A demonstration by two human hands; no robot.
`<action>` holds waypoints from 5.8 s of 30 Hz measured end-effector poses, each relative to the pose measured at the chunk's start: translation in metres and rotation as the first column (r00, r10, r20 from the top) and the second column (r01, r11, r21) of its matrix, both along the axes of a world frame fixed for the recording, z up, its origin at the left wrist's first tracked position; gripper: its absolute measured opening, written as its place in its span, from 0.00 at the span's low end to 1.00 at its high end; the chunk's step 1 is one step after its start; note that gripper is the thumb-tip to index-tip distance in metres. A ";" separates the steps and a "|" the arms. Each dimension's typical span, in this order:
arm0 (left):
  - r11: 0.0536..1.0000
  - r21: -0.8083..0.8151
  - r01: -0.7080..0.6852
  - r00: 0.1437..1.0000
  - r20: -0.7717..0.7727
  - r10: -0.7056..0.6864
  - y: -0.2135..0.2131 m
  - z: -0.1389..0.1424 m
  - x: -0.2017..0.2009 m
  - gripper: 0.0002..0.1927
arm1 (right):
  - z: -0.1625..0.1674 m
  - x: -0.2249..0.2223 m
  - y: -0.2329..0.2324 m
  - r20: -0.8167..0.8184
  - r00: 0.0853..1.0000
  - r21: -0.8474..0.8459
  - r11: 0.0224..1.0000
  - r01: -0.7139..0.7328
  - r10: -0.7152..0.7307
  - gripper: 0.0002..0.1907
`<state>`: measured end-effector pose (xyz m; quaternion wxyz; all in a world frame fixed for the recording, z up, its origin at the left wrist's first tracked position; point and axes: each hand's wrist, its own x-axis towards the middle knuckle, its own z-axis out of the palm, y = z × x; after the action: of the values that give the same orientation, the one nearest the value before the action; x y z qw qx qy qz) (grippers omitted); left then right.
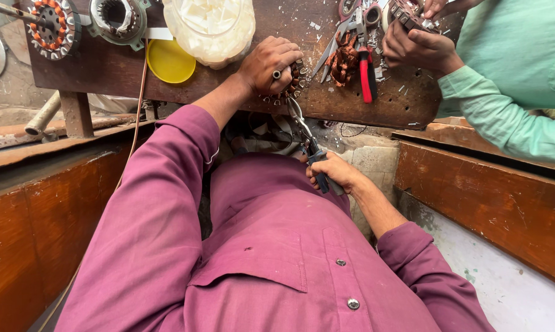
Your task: The person uses pliers to pull and separate copper windings from a motor stator component on a workbench. They then use a hammer to tap the component, likely to loosen or remove parts. A second person is visible working on a similar component nearby.
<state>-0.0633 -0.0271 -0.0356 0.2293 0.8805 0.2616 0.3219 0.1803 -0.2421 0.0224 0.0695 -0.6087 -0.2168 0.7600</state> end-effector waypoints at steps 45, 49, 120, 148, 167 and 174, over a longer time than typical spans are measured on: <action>0.999 -0.036 0.014 0.997 -0.079 -0.017 0.006 -0.002 0.018 0.22 | -0.003 0.005 -0.002 -0.136 0.976 -0.077 0.984 0.161 -0.171 0.20; 0.997 0.075 -0.001 0.986 -0.168 0.014 0.007 -0.002 0.018 0.25 | 0.002 0.002 0.003 -0.172 0.976 -0.103 0.988 0.118 -0.134 0.25; 0.994 -0.099 -0.041 0.991 0.125 0.053 -0.019 -0.014 0.012 0.27 | 0.002 -0.001 -0.004 -0.076 0.995 -0.093 0.994 0.057 -0.064 0.22; 1.000 -0.009 -0.006 0.991 0.137 0.007 -0.011 -0.022 0.014 0.31 | -0.019 -0.015 -0.005 0.558 0.819 0.450 0.781 -0.433 0.133 0.15; 0.943 -0.211 -0.258 0.966 -0.049 0.254 -0.028 -0.011 0.023 0.23 | -0.011 0.023 0.004 -0.124 0.983 -0.067 0.990 0.126 -0.134 0.20; 0.960 -0.150 -0.235 0.972 -0.029 0.233 -0.015 -0.017 0.020 0.23 | -0.015 0.017 0.001 -0.147 0.987 -0.054 0.996 0.064 -0.071 0.19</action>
<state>-0.0437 -0.0417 -0.0528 0.2548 0.8252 0.3888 0.3208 0.1970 -0.2407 0.0074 0.0962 -0.5590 -0.1716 0.8055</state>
